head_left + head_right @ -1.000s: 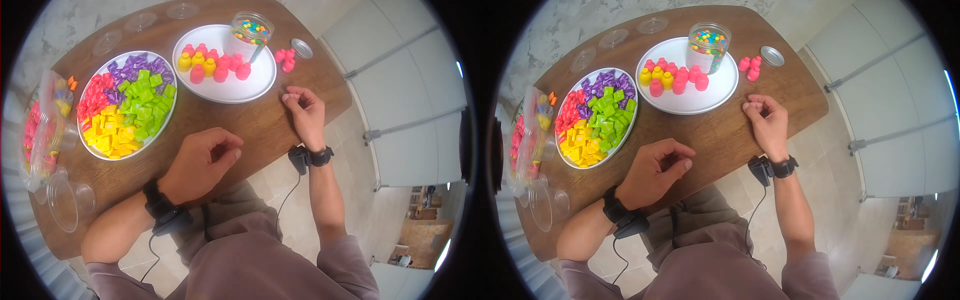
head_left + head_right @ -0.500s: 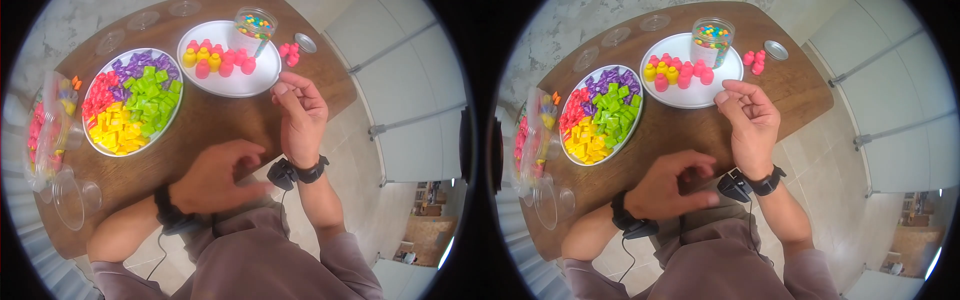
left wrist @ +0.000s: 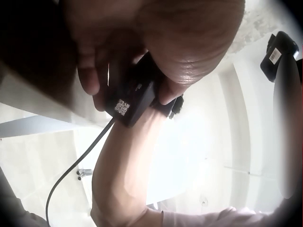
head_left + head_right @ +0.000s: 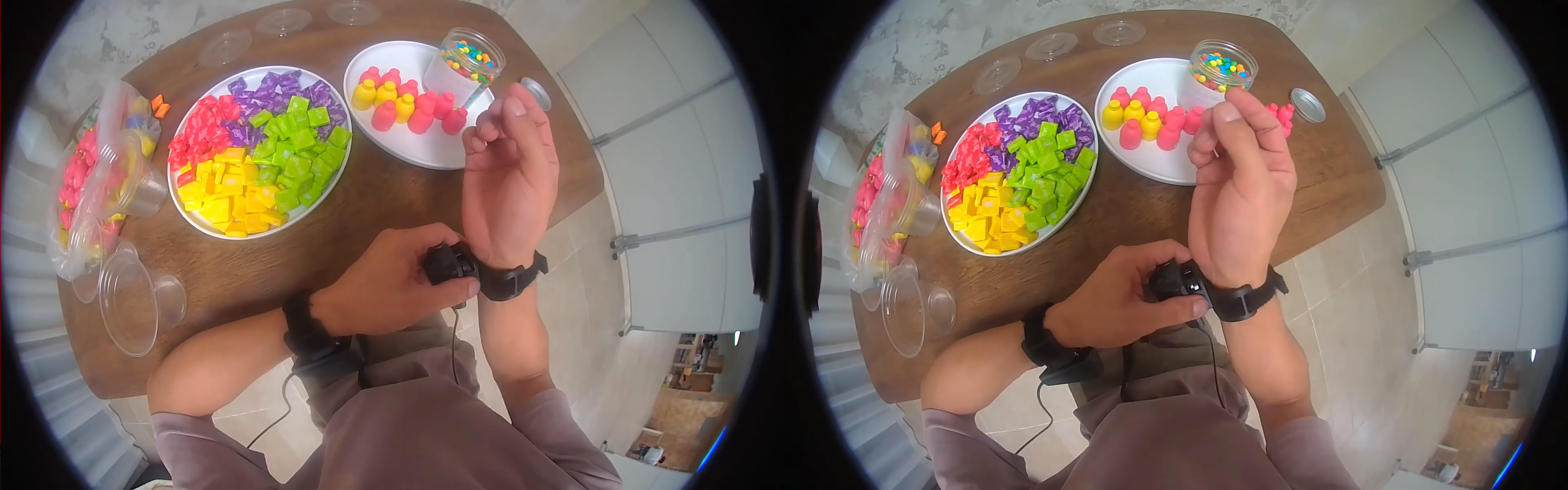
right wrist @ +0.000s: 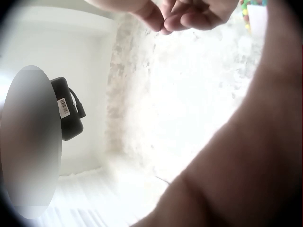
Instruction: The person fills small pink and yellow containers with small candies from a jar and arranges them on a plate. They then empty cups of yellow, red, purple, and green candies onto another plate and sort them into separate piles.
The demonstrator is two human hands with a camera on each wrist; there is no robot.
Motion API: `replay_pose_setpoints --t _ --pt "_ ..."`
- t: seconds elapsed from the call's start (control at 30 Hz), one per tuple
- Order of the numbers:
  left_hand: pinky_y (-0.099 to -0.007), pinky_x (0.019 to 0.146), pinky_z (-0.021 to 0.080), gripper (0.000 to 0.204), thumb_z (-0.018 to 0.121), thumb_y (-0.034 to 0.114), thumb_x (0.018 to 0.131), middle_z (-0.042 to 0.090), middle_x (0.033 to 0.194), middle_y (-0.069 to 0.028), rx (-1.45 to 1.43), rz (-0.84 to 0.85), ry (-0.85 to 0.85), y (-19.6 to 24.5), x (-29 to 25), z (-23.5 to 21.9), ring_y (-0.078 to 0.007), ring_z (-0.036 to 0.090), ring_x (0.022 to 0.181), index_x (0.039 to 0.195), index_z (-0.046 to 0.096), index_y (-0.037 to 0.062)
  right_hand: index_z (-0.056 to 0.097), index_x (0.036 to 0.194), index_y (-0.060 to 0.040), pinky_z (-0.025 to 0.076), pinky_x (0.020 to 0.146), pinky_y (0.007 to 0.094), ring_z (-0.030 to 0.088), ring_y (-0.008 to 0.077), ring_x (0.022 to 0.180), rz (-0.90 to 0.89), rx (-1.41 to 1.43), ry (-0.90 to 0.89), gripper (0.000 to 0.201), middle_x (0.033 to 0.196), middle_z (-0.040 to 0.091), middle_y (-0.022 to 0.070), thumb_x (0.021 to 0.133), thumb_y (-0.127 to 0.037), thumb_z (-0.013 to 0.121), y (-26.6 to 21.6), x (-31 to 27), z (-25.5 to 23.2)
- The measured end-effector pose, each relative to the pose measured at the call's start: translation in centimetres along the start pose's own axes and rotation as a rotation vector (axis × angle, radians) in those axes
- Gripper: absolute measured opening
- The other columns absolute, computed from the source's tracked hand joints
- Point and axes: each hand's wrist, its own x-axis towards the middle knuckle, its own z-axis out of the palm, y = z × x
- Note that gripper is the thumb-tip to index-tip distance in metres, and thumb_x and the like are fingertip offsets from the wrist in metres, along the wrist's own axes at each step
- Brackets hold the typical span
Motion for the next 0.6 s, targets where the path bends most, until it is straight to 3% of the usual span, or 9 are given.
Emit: replay_pose_setpoints --t 0.07,0.2,0.27,0.37,0.6 --pt "-0.0223 0.068 0.051 0.03 0.078 0.014 0.09 0.068 0.09 0.0013 0.004 0.023 0.003 -0.4 0.1 -0.1 -0.0035 0.059 0.08 0.115 0.066 0.0022 0.063 0.115 -0.0012 0.045 0.071 0.0293 0.054 0.0136 0.081 0.17 0.185 -0.03 0.018 0.096 0.063 0.0032 0.098 -0.008 0.062 -0.2 0.5 -0.4" --pt "-0.023 0.068 0.051 0.031 0.078 0.014 0.09 0.068 0.088 0.0009 0.109 0.029 0.02 -0.3 0.2 -0.2 -0.0041 0.06 0.079 0.115 0.066 0.0018 0.063 0.113 -0.0007 0.044 0.07 0.0287 0.052 0.0138 0.079 0.325 0.384 -0.067 0.016 0.094 0.063 0.0033 0.1 -0.008 0.06 -0.7 0.9 -0.5" --pt "-0.0233 0.068 0.051 0.031 0.079 0.014 0.089 0.069 0.087 0.0004 0.111 0.04 0.019 -0.4 0.2 -0.1 -0.0043 0.06 0.079 0.114 0.066 0.0018 0.062 0.115 -0.0043 0.044 0.067 0.0279 0.053 0.0115 0.076 0.496 0.537 -0.055 0.016 0.09 0.064 0.0016 0.102 -0.011 0.057 -1.1 1.0 -0.4" --pt "-0.0237 0.068 0.051 0.03 0.08 0.013 0.087 0.07 0.085 -0.0004 0.133 0.062 0.019 -0.4 0.3 -0.1 -0.0045 0.061 0.077 0.112 0.067 0.0016 0.062 0.115 -0.0042 0.043 0.066 0.0284 0.053 0.0116 0.075 0.571 0.611 -0.083 0.016 0.09 0.065 0.0021 0.102 -0.01 0.056 -1.2 0.9 -0.4" --pt "-0.0242 0.067 0.05 0.029 0.081 0.012 0.083 0.07 0.083 -0.001 0.16 0.106 0.083 -1.0 0.5 -0.1 -0.0048 0.061 0.076 0.106 0.067 0.0008 0.063 0.113 -0.0025 0.044 0.065 0.029 0.054 0.0115 0.072 0.491 0.48 -0.028 0.016 0.089 0.064 0.002 0.1 -0.011 0.059 -0.7 0.1 -1.0"
